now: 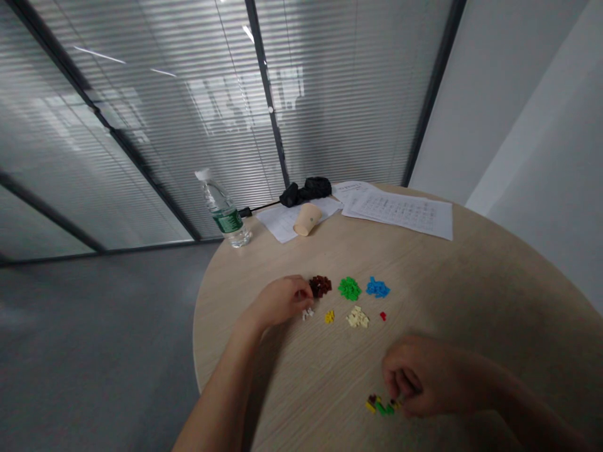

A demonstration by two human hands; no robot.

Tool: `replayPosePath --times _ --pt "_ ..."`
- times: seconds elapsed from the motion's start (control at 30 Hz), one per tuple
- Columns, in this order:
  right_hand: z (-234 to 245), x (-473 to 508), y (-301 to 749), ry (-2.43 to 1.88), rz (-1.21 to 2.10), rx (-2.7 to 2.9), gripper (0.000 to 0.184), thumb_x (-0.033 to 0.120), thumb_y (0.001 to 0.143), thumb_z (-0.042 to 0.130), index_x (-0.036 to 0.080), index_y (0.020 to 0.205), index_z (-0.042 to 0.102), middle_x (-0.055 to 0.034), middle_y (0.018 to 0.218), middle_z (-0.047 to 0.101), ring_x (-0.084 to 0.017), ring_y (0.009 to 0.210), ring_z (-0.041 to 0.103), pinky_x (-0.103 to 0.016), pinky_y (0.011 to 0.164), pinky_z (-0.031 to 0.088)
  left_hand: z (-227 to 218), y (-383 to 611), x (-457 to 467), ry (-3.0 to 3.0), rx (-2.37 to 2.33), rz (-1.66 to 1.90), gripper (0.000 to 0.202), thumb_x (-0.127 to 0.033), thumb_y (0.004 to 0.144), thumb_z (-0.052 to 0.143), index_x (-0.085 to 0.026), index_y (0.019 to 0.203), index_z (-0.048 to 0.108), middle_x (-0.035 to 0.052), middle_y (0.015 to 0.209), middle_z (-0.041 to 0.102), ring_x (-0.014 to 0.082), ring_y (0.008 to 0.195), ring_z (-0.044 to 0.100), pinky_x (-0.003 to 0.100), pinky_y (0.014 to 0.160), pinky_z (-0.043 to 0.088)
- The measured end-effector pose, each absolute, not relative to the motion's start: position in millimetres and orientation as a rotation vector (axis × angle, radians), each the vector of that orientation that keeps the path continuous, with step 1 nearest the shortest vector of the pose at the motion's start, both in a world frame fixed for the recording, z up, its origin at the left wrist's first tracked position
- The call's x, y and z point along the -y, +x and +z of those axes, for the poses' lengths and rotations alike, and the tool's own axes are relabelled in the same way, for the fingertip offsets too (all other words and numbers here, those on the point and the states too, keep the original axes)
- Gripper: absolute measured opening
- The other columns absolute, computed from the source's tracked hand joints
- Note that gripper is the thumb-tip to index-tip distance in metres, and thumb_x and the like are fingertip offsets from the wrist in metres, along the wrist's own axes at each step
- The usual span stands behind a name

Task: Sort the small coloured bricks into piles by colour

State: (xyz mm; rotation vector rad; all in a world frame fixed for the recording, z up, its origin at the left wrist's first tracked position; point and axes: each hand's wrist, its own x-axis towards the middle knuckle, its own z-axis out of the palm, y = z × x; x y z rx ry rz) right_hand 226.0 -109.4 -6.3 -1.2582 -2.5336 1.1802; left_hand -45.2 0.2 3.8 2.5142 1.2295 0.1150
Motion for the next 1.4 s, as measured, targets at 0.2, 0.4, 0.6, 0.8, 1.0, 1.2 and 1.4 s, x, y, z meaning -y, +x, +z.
replayPosePath --times 0.2,0.4,0.6,0.8,1.0,1.2,1.4 --pt "-6 109 222 -1.265 1.132 2.577 0.015 0.005 0.058 0.066 0.018 0.066 0.066 0.0058 0.058 0.058 -0.009 0.055 0.052 -0.017 0.054 0.037 -2 -42 0 2.533 -1.229 0.075 0.019 -0.029 0.084 0.051 -0.019 0.083 0.067 0.0028 0.082 0.066 0.0147 0.071 0.057 0.024 0.064 0.038" --pt "-11 108 224 -1.169 1.018 2.603 0.015 0.004 0.062 0.06 0.019 0.065 0.064 0.0053 0.059 0.056 -0.009 0.055 0.05 -0.019 0.057 0.037 3 -39 3 2.523 -1.234 0.014 0.021 -0.03 0.084 0.051 -0.018 0.077 0.067 0.0018 0.073 0.065 0.0136 0.064 0.056 0.023 0.057 0.036" --pt "-9 97 219 -1.265 0.921 2.192 0.008 0.018 0.075 0.056 0.017 0.068 0.06 0.0017 0.062 0.054 -0.011 0.057 0.048 -0.022 0.054 0.035 11 -28 10 2.619 -1.042 0.469 0.014 -0.027 0.086 0.052 -0.019 0.087 0.064 0.0014 0.08 0.062 0.0133 0.073 0.057 0.023 0.066 0.042" --pt "-18 85 215 -1.211 1.327 1.605 0.023 0.039 0.074 0.059 0.018 0.067 0.055 0.0055 0.053 0.043 -0.009 0.048 0.039 -0.021 0.046 0.031 10 4 36 2.614 -0.473 0.885 0.021 -0.036 0.085 0.057 -0.016 0.089 0.063 0.0052 0.084 0.063 0.0149 0.079 0.058 0.026 0.072 0.047" --pt "-18 85 209 -1.165 1.572 1.403 0.031 0.047 0.07 0.064 0.018 0.065 0.052 0.0082 0.048 0.039 -0.006 0.041 0.032 -0.02 0.043 0.026 3 16 44 2.647 -0.4 0.968 0.023 -0.032 0.091 0.05 -0.015 0.083 0.063 0.0048 0.08 0.064 0.0133 0.076 0.059 0.024 0.068 0.046" --pt "-23 89 201 -1.13 1.626 1.332 0.035 0.049 0.069 0.066 0.017 0.064 0.051 0.0085 0.048 0.038 -0.005 0.042 0.03 -0.02 0.042 0.025 -1 17 41 2.632 -0.387 1.064 0.022 -0.032 0.091 0.051 -0.014 0.083 0.061 0.0039 0.075 0.064 0.013 0.073 0.057 0.025 0.067 0.045" --pt "-31 87 202 -1.108 1.629 1.313 0.04 0.054 0.067 0.066 0.018 0.066 0.051 0.0085 0.05 0.039 -0.005 0.042 0.031 -0.02 0.042 0.027 -5 19 44 2.624 -0.37 1.054 0.017 -0.026 0.09 0.051 -0.015 0.08 0.061 0.0041 0.074 0.065 0.0128 0.07 0.056 0.024 0.064 0.044"
